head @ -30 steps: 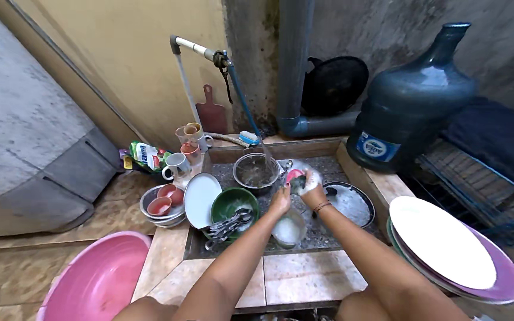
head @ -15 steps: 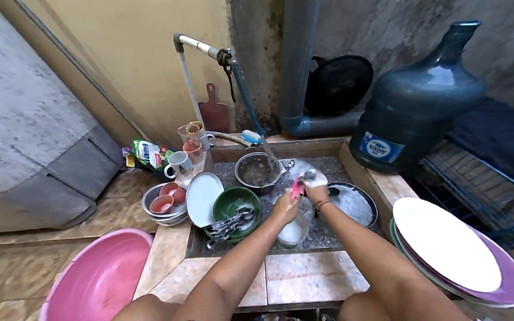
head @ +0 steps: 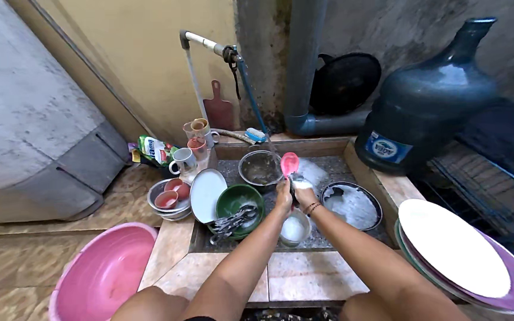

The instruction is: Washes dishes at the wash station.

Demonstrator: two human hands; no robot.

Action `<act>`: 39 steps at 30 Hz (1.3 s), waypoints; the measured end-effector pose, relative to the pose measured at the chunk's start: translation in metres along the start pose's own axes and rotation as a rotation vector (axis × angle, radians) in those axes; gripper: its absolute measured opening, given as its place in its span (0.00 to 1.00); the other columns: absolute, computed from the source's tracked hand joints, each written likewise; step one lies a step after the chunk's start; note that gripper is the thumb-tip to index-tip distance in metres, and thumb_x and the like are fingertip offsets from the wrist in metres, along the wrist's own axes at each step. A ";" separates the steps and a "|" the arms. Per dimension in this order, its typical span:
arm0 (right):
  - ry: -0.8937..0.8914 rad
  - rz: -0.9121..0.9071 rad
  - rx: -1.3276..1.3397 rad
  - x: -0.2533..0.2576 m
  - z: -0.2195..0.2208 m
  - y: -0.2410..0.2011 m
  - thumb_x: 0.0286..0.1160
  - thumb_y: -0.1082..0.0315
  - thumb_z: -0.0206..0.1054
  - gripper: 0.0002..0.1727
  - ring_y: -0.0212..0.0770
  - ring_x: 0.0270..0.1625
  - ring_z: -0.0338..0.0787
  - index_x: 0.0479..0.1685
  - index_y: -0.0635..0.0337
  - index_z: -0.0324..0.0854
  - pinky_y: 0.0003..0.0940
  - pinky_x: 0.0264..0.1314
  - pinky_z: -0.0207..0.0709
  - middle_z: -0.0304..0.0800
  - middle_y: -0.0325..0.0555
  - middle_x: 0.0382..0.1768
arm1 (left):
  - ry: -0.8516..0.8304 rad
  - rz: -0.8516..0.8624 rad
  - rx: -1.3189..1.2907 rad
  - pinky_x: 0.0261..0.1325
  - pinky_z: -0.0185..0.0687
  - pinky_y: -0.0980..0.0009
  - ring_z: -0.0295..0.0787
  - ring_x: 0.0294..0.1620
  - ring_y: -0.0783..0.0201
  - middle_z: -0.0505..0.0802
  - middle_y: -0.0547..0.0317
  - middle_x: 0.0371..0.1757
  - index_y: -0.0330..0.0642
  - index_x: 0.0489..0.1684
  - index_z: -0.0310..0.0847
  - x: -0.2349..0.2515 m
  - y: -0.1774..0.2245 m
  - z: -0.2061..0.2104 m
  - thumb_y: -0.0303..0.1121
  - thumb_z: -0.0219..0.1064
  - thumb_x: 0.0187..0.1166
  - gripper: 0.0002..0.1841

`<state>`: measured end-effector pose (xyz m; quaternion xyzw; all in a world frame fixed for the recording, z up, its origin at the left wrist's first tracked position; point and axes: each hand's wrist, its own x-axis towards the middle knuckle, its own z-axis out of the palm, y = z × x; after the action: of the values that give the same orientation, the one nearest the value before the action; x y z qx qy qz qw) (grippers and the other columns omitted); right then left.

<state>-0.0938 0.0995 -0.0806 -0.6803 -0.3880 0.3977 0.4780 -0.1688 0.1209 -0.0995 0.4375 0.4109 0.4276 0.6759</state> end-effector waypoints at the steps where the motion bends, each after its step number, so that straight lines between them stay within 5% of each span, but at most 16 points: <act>1: -0.035 -0.035 -0.098 -0.001 -0.001 -0.002 0.88 0.64 0.60 0.18 0.49 0.52 0.89 0.62 0.71 0.81 0.48 0.59 0.82 0.89 0.62 0.52 | 0.052 -0.016 0.002 0.81 0.69 0.50 0.74 0.79 0.47 0.76 0.33 0.80 0.30 0.83 0.65 0.001 0.003 0.000 0.45 0.39 0.98 0.28; 5: -0.216 -0.098 -0.273 -0.009 -0.005 -0.008 0.85 0.65 0.63 0.20 0.50 0.63 0.86 0.67 0.72 0.80 0.47 0.71 0.77 0.87 0.63 0.60 | 0.250 -0.238 -0.193 0.64 0.81 0.49 0.85 0.60 0.48 0.86 0.36 0.63 0.30 0.70 0.75 0.007 0.019 0.000 0.51 0.39 0.97 0.31; 9: -0.315 -0.017 -0.163 -0.016 -0.009 -0.023 0.85 0.63 0.64 0.18 0.40 0.44 0.86 0.63 0.67 0.80 0.39 0.51 0.82 0.87 0.52 0.46 | 0.229 -0.290 -0.341 0.57 0.84 0.51 0.87 0.54 0.49 0.88 0.38 0.59 0.31 0.73 0.72 0.015 0.032 -0.010 0.55 0.39 0.96 0.33; 13: -0.458 0.038 0.041 -0.023 -0.010 -0.031 0.85 0.68 0.64 0.12 0.34 0.27 0.84 0.59 0.64 0.77 0.30 0.32 0.82 0.85 0.43 0.33 | 0.222 -0.227 -0.333 0.40 0.87 0.62 0.88 0.34 0.60 0.90 0.48 0.38 0.31 0.58 0.77 0.014 0.051 -0.016 0.51 0.41 0.97 0.28; 16: -0.559 0.004 -0.006 -0.038 -0.012 -0.028 0.79 0.71 0.67 0.14 0.32 0.31 0.84 0.60 0.63 0.79 0.29 0.34 0.81 0.87 0.42 0.36 | 0.300 -0.127 -0.470 0.36 0.85 0.65 0.78 0.25 0.64 0.79 0.56 0.28 0.35 0.48 0.72 0.023 0.061 -0.033 0.45 0.44 0.97 0.20; 18: -0.522 -0.054 -0.101 -0.044 -0.011 -0.025 0.78 0.69 0.69 0.16 0.32 0.39 0.85 0.62 0.64 0.81 0.31 0.46 0.83 0.87 0.44 0.43 | 0.328 -0.108 -0.528 0.30 0.83 0.68 0.74 0.18 0.66 0.75 0.62 0.20 0.42 0.37 0.69 0.032 0.061 -0.038 0.44 0.44 0.97 0.19; 20: -0.424 -0.077 -0.124 -0.042 -0.006 -0.021 0.80 0.67 0.69 0.16 0.34 0.42 0.85 0.61 0.65 0.82 0.33 0.49 0.82 0.87 0.47 0.45 | 0.255 -0.078 -0.444 0.23 0.79 0.75 0.72 0.13 0.71 0.73 0.66 0.17 0.42 0.37 0.69 0.026 0.055 -0.037 0.39 0.42 0.97 0.17; 22: -0.307 -0.087 -0.153 -0.036 -0.003 -0.020 0.82 0.64 0.69 0.18 0.36 0.48 0.86 0.62 0.67 0.82 0.35 0.55 0.82 0.88 0.50 0.49 | 0.185 -0.029 -0.450 0.22 0.71 0.80 0.68 0.15 0.74 0.72 0.67 0.20 0.40 0.47 0.69 0.015 0.045 -0.030 0.34 0.42 0.97 0.12; 24: -0.281 -0.177 -0.307 -0.029 -0.004 -0.014 0.82 0.60 0.69 0.21 0.43 0.61 0.88 0.64 0.68 0.84 0.41 0.71 0.78 0.90 0.56 0.58 | 0.212 -0.015 -0.462 0.20 0.69 0.80 0.66 0.13 0.74 0.71 0.68 0.18 0.42 0.42 0.68 0.008 0.040 -0.027 0.36 0.40 0.97 0.15; 27: -0.289 -0.320 -0.443 -0.023 0.001 0.000 0.83 0.58 0.66 0.22 0.52 0.64 0.89 0.63 0.69 0.85 0.49 0.75 0.77 0.90 0.62 0.60 | 0.196 -0.018 0.032 0.28 0.71 0.74 0.67 0.20 0.70 0.71 0.64 0.22 0.36 0.39 0.73 0.001 0.050 -0.041 0.43 0.38 0.98 0.24; 29: -0.239 -0.200 -0.253 -0.029 0.004 -0.007 0.92 0.60 0.55 0.21 0.46 0.57 0.90 0.66 0.70 0.82 0.42 0.67 0.82 0.90 0.60 0.57 | 0.062 -0.037 0.582 0.44 0.77 0.60 0.78 0.33 0.59 0.81 0.50 0.32 0.29 0.41 0.82 -0.004 0.059 -0.062 0.49 0.45 0.96 0.29; 30: -0.187 -0.086 -0.081 -0.032 0.005 -0.012 0.96 0.59 0.49 0.22 0.41 0.43 0.90 0.64 0.68 0.80 0.38 0.49 0.86 0.89 0.55 0.49 | -0.030 -0.097 0.810 0.57 0.81 0.48 0.86 0.45 0.49 0.89 0.40 0.42 0.27 0.44 0.85 -0.007 0.062 -0.074 0.53 0.49 0.93 0.32; 31: -0.145 0.013 0.098 -0.032 0.004 -0.018 0.98 0.55 0.43 0.24 0.41 0.33 0.88 0.65 0.65 0.78 0.37 0.35 0.85 0.87 0.53 0.44 | -0.105 -0.168 0.961 0.63 0.79 0.42 0.88 0.52 0.45 0.90 0.36 0.49 0.28 0.47 0.86 -0.011 0.064 -0.083 0.57 0.51 0.91 0.34; 33: -0.153 0.073 0.292 -0.024 -0.005 -0.020 0.97 0.49 0.41 0.27 0.42 0.30 0.87 0.75 0.57 0.76 0.39 0.28 0.84 0.89 0.51 0.47 | -0.179 -0.257 1.205 0.66 0.78 0.37 0.89 0.59 0.42 0.92 0.36 0.54 0.31 0.50 0.87 -0.021 0.071 -0.100 0.57 0.56 0.88 0.31; 37: -0.352 -0.035 -0.080 -0.006 -0.026 0.004 0.90 0.56 0.60 0.20 0.37 0.39 0.92 0.65 0.63 0.81 0.33 0.41 0.86 0.93 0.47 0.46 | -0.201 -0.361 1.574 0.69 0.76 0.31 0.85 0.67 0.35 0.90 0.32 0.60 0.32 0.54 0.88 -0.026 0.085 -0.134 0.52 0.67 0.81 0.26; 39: -0.574 -0.197 -0.461 -0.001 -0.034 0.017 0.84 0.60 0.65 0.20 0.46 0.57 0.90 0.64 0.67 0.83 0.44 0.68 0.81 0.91 0.56 0.55 | -0.173 -0.346 1.715 0.72 0.75 0.32 0.82 0.71 0.33 0.88 0.30 0.63 0.30 0.54 0.87 -0.023 0.086 -0.135 0.49 0.73 0.76 0.26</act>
<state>-0.0603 0.0828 -0.0887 -0.5904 -0.6490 0.4263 0.2202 -0.3199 0.1538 -0.0517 0.7569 0.5985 -0.1715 0.1985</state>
